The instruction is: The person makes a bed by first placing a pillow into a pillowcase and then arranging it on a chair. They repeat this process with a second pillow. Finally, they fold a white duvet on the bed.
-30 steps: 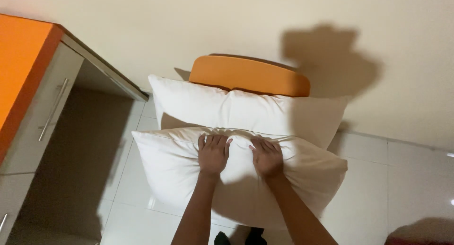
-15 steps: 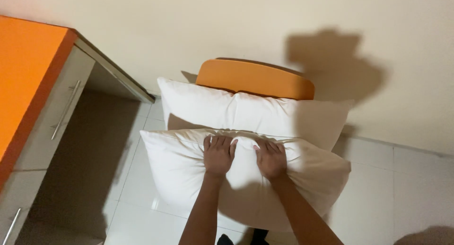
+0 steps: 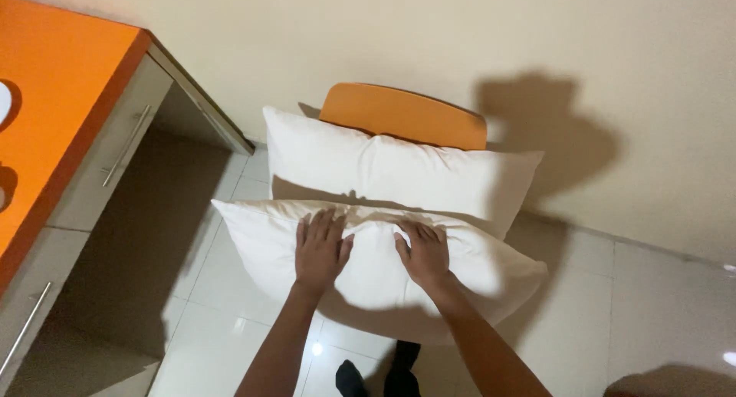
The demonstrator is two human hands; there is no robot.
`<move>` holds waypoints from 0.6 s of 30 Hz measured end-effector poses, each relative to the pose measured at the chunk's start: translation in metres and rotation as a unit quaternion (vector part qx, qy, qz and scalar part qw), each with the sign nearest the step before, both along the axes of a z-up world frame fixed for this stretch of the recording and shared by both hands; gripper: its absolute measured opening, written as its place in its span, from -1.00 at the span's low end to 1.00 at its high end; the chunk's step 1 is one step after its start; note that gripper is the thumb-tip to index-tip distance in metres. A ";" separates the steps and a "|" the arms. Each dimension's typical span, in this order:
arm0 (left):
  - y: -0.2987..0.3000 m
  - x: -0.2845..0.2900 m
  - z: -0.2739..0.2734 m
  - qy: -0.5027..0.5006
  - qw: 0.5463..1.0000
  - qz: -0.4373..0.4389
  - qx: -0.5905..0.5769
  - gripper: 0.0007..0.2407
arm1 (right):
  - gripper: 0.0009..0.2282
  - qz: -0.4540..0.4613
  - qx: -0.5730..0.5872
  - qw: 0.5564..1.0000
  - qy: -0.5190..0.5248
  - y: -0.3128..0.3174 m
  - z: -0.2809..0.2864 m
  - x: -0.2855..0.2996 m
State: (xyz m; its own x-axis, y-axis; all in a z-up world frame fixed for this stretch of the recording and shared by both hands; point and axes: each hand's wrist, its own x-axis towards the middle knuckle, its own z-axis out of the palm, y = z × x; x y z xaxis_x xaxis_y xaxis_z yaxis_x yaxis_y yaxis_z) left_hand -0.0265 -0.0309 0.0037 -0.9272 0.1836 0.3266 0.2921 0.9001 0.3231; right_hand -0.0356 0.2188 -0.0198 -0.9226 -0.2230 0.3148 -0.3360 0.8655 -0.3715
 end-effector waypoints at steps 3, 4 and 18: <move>-0.009 0.015 0.004 -0.002 1.000 0.019 -0.013 -0.59 | -0.70 0.009 0.002 0.999 -0.044 -0.002 0.022 0.015; -0.010 0.021 0.001 -0.005 1.000 0.020 -0.013 -0.59 | -0.70 0.010 0.002 0.999 -0.047 -0.003 0.028 0.024; -0.014 0.063 0.037 -0.035 0.999 0.007 -0.020 -0.90 | -0.87 -0.022 -0.027 0.999 -0.029 0.018 0.047 0.101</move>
State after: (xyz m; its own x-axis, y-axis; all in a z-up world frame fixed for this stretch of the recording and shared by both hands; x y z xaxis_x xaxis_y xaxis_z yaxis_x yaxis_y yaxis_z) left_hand 0.0364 -0.0450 0.0410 -0.9501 0.1816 0.2535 0.2568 0.9168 0.3057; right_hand 0.0656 0.2365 0.0271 -0.9481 -0.1672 0.2706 -0.2753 0.8573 -0.4351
